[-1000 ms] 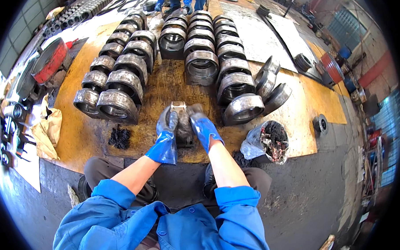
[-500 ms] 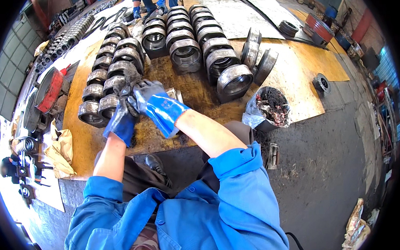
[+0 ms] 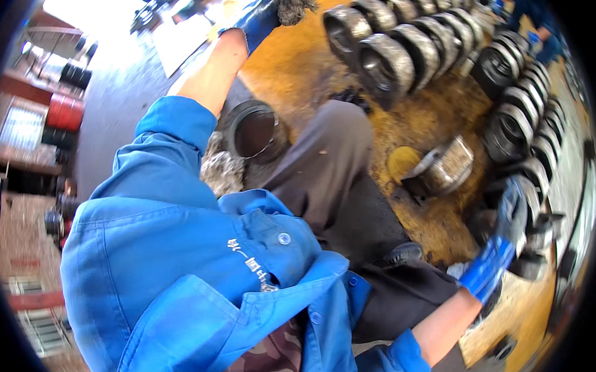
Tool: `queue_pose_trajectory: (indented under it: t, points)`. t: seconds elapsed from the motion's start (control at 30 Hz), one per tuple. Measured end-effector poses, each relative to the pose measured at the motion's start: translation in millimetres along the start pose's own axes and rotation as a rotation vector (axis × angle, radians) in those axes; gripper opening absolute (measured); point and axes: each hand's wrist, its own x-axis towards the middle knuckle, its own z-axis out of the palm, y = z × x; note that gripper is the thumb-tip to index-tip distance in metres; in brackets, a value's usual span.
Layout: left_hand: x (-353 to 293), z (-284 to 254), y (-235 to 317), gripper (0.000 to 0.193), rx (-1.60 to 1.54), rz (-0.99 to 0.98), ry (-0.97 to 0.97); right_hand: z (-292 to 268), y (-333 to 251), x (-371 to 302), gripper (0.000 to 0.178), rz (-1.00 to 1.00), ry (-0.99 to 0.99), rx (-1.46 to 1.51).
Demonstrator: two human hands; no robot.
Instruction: The person sits on the floor and scrubs several cylindrical metal parts with a steel wool pad. They wipe each part thoroughly, then place it on a wooden workbench among other similar parts. The person also wipes the workbench surface and removes gloves at the end.
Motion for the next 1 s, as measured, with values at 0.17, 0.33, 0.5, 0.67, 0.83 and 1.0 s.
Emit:
queue_pose_trajectory:
  t: [0.17, 0.33, 0.5, 0.67, 0.83, 1.0]
  points:
    - [-41.1, -81.0, -80.1, 0.025, 0.431, -0.078, 0.177, -7.6, -0.9, 12.9, 0.041, -0.123, -0.093, -0.130]
    - [-64.0, -112.0, -128.4, 0.023, 0.736, -0.113, 0.195, 16.2, -20.5, 14.8, 0.046, -0.171, -0.163, -0.060]
    - [-41.0, -96.4, -166.0, 0.032, 0.642, -0.215, 0.166, 41.6, -16.0, 15.7, 0.048, -0.141, -0.189, -0.038]
    - [-27.0, -69.1, -180.0, 0.033, 0.563, -0.266, 0.105, 38.1, 43.6, 16.4, 0.040, -0.120, -0.114, 0.062]
    - [-27.9, -80.6, -174.4, 0.034, 0.569, -0.286, 0.075, 48.8, 21.3, -2.7, 0.039, -0.111, 0.009, -0.009]
    - [-0.9, -68.8, -124.4, 0.036, 0.483, -0.253, 0.063, 71.3, -36.2, -23.2, 0.042, 0.016, 0.080, -0.108]
